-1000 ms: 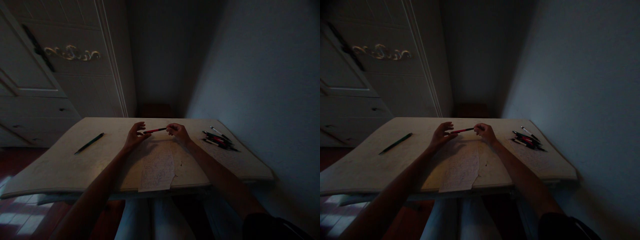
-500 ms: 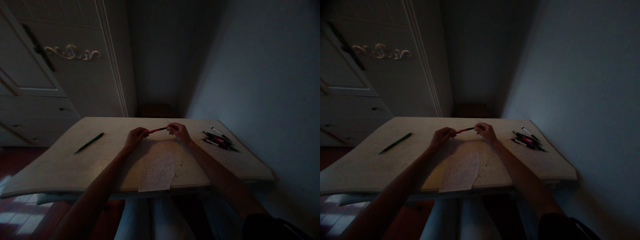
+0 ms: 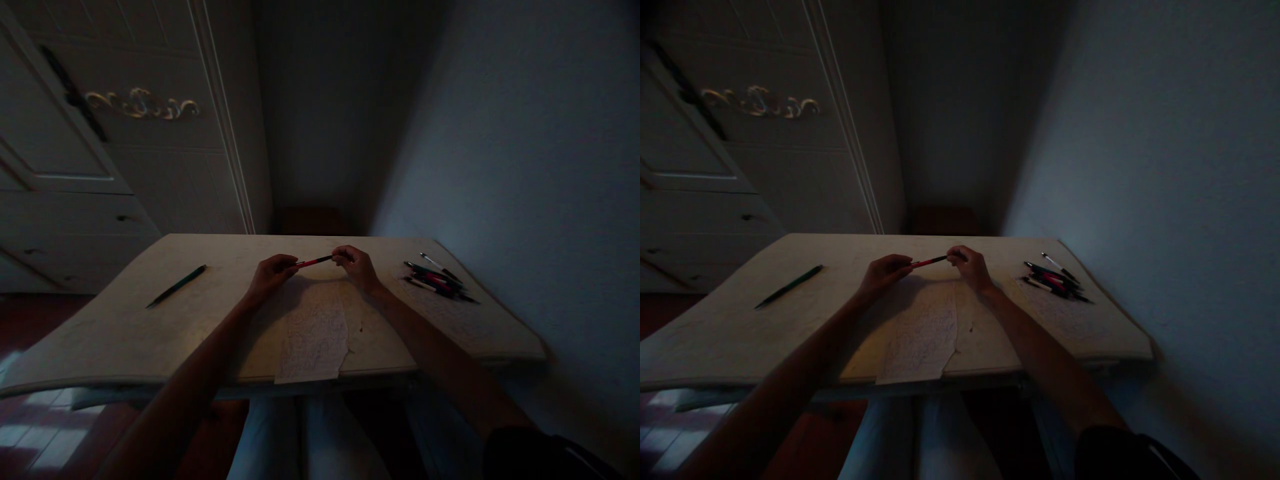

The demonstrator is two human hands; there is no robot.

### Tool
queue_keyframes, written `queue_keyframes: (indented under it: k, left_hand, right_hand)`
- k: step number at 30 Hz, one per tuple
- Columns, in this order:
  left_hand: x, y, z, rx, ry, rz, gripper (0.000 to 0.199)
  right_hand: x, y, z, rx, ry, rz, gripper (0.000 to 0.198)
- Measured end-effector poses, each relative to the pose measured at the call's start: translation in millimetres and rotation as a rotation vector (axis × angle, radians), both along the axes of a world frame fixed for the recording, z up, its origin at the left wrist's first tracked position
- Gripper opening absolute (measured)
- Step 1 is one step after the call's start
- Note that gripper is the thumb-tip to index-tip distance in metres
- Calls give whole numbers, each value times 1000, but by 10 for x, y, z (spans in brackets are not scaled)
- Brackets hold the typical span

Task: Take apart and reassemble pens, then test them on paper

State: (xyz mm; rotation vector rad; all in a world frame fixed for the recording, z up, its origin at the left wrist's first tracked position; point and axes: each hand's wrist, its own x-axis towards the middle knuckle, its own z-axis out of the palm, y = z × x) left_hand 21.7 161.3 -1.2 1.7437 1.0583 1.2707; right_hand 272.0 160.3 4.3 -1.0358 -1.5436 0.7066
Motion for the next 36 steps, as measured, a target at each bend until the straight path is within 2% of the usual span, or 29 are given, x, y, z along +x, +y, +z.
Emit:
queue_keyframes:
  k: [10, 15, 19, 23, 28, 32, 36]
  left_hand:
    - [0, 0, -9, 102, 109, -78, 21]
    - [37, -74, 34, 12, 83, -129, 22]
    - [66, -137, 73, -17, 83, -164, 21]
    - [82, -168, 70, 65, 135, -146, 22]
    - [92, -184, 53, 245, 233, -56, 20]
    - [97, -190, 51, 345, 267, -7, 18]
    - [102, -206, 71, 379, 277, 1, 17]
  right_hand:
    - [5, -41, 80, -9, 51, 122, 24]
    - [-9, -46, 92, -35, 78, 137, 26]
    - [-3, -76, 107, 11, -6, 99, 21]
    - [14, -101, 106, 107, -152, 8, 21]
    - [-5, -105, 88, 189, -289, -42, 21]
    - [-39, -120, 84, 197, -360, -49, 20]
    - [-58, -122, 66, 195, -378, -45, 21]
